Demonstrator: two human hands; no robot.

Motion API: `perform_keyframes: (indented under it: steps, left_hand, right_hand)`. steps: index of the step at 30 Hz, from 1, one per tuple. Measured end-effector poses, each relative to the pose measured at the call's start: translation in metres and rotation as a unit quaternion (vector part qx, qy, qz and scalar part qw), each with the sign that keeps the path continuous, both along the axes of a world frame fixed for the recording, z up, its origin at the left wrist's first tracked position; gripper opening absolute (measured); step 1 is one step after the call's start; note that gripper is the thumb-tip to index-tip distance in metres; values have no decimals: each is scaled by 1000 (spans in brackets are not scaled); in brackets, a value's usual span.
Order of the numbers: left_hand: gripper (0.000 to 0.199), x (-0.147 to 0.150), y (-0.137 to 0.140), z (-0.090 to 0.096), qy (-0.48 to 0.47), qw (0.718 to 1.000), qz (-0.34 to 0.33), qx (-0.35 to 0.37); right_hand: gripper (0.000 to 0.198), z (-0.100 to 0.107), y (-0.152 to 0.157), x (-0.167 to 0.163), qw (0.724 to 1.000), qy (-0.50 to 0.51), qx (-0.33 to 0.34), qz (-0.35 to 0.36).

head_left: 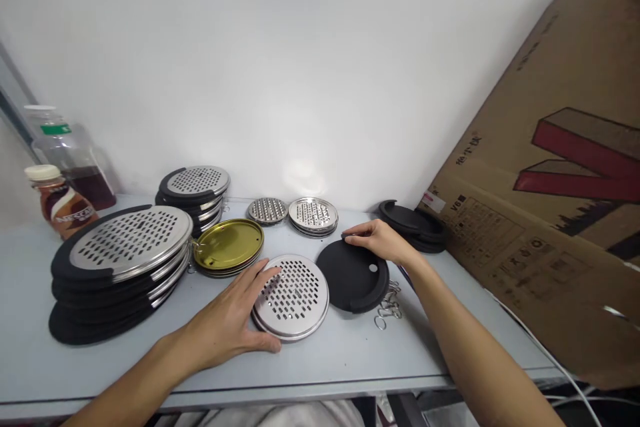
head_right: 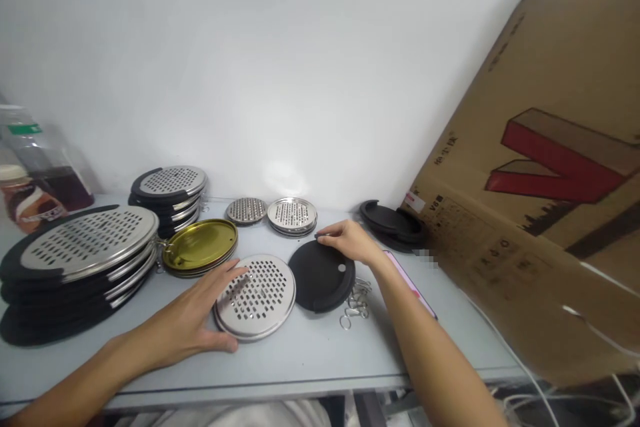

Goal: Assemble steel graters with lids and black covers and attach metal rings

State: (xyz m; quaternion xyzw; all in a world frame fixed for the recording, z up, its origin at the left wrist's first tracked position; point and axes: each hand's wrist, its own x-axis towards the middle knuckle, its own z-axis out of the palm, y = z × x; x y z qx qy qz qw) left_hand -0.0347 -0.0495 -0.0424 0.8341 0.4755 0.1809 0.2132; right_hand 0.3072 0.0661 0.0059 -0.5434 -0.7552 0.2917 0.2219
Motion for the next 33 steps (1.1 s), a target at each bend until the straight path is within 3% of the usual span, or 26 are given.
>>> perform_keyframes:
  steps: [5, 9, 11, 15, 19, 24, 33]
  left_hand:
    - [90, 3, 1, 2, 2, 1000, -2, 1]
    - [85, 3, 1, 1, 7, 1000, 14, 11]
    - [86, 3, 1, 0, 7, 1000, 16, 8]
    - [90, 2, 0, 1, -2, 1000, 2, -2]
    - [85, 3, -1, 6, -17, 1000, 7, -12]
    - [82, 0, -2, 9, -18, 1000, -7, -5]
    - [77, 2, -2, 9, -32, 999, -12, 5]
  right_hand:
    - [32, -21, -20, -38, 998, 23, 33, 51]
    - [37, -17, -30, -49, 992, 1, 64, 107]
    - [52, -9, -36, -40, 989, 2, 22, 148]
    - [104, -3, -61, -19, 979, 23, -28, 200]
    - [119, -20, -98, -29, 991, 44, 39, 118]
    - [109, -45, -133, -49, 990, 104, 87, 29]
    - [109, -60, -137, -46, 988, 134, 71, 0]
